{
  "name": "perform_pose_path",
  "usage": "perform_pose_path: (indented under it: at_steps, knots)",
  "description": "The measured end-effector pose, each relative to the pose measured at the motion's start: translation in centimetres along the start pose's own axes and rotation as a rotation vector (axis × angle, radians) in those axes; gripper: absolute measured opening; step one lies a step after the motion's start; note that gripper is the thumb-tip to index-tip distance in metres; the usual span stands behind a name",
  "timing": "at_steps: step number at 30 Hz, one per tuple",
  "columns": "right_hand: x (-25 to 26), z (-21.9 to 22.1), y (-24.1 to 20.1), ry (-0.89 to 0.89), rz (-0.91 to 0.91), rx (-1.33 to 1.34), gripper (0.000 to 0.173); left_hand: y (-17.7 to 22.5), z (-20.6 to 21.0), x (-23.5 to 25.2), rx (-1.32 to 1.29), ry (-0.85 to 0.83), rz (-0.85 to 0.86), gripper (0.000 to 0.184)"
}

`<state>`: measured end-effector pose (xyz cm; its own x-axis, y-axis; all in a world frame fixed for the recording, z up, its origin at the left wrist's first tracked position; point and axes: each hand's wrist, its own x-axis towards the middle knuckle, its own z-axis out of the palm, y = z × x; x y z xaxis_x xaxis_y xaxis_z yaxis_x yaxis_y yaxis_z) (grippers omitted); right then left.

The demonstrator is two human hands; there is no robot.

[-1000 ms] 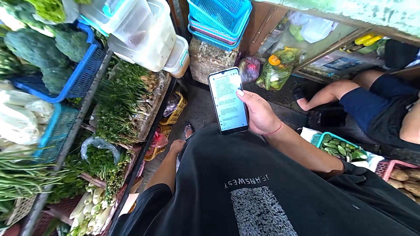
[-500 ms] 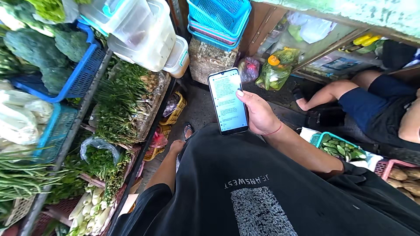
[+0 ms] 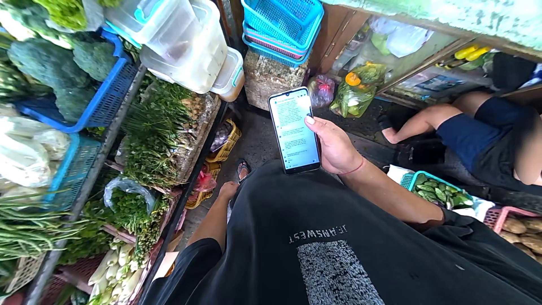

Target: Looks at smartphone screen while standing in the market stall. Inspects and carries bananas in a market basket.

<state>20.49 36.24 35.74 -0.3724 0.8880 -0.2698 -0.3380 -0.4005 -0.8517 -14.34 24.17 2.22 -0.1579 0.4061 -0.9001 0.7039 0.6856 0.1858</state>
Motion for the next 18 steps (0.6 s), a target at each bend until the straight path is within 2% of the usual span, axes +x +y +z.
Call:
perform_pose_path:
  at_steps: [8,18]
  knots:
    - [0.1,0.1,-0.3,0.010,-0.007,0.014,0.043,1.8,-1.0,-3.4,0.046,0.002,0.001,0.047]
    - [2.0,0.8,-0.7,-0.073,0.023,0.016,0.044,0.1,0.2,-5.4,-0.085,0.028,-0.040,0.047]
